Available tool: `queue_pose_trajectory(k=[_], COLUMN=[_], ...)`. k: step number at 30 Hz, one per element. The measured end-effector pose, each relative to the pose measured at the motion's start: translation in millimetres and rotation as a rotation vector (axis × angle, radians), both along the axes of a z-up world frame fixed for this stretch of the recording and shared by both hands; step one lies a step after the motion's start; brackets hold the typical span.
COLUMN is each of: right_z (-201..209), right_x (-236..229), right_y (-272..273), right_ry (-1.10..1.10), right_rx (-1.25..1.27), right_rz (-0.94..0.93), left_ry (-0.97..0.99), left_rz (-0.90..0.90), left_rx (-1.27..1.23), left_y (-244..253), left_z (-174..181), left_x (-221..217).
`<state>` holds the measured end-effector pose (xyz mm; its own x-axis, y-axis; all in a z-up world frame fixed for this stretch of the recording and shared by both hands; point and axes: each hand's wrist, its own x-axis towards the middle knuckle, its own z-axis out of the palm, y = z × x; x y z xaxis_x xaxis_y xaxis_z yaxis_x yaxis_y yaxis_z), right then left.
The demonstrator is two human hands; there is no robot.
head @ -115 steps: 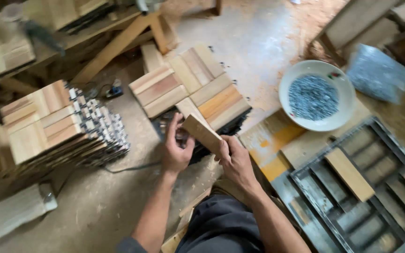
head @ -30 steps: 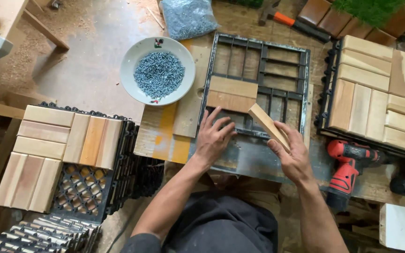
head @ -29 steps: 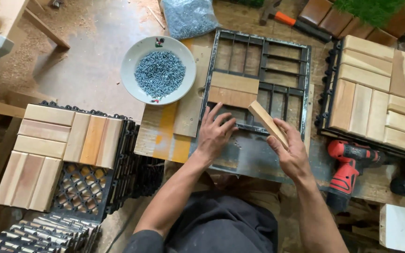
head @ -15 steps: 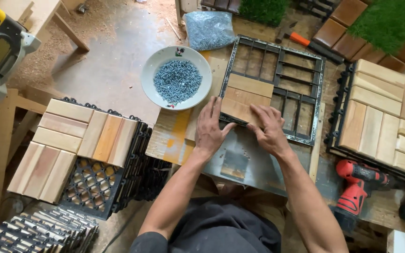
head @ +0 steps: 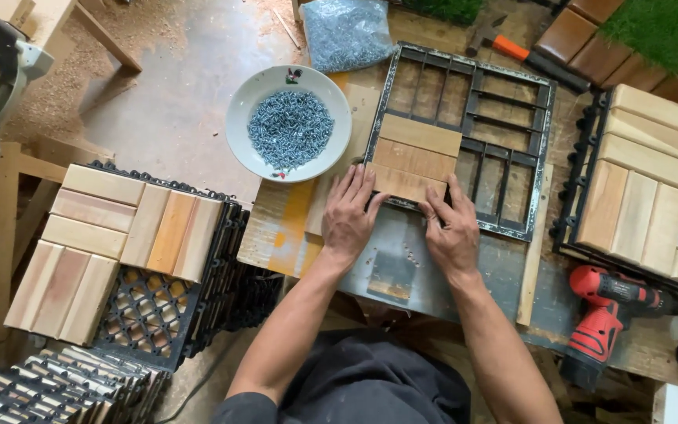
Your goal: Assembling wooden deck tiles by placing wood slats into a plastic base and securing them with screws using a power drill.
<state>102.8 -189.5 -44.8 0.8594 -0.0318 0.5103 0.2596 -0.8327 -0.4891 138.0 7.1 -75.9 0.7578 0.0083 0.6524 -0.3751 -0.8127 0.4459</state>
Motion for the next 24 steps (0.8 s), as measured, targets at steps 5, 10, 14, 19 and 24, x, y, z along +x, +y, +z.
queue_pose_trajectory(k=[5,10,14,19,24], right_z=[0.6,-1.8,3.6,13.6,7.6], right_x=[3.3,3.5,10.2,8.7,12.2], right_y=[0.7,-4.0,-14.9,-17.0,-18.3], right_ry=[0.029,-0.022,0.001,-0.065,-0.159], right_rx=[-0.045,-0.172,-0.042,0.016,-0.020], right_rz=[-0.029,-0.029,0.063,0.132,0.150], left_ry=[0.032,0.066,0.020,-0.084,-0.047], left_rz=[0.028,-0.012,-0.075,-0.148,-0.142], left_rx=[0.093,0.155,0.190,0.143,0.210], left_y=[-4.4,3.4,9.6,11.4,11.4], left_z=[3.8,-5.8,-1.4,-0.5,30.9], left_x=[1.4,3.6,9.2,9.4,0.7])
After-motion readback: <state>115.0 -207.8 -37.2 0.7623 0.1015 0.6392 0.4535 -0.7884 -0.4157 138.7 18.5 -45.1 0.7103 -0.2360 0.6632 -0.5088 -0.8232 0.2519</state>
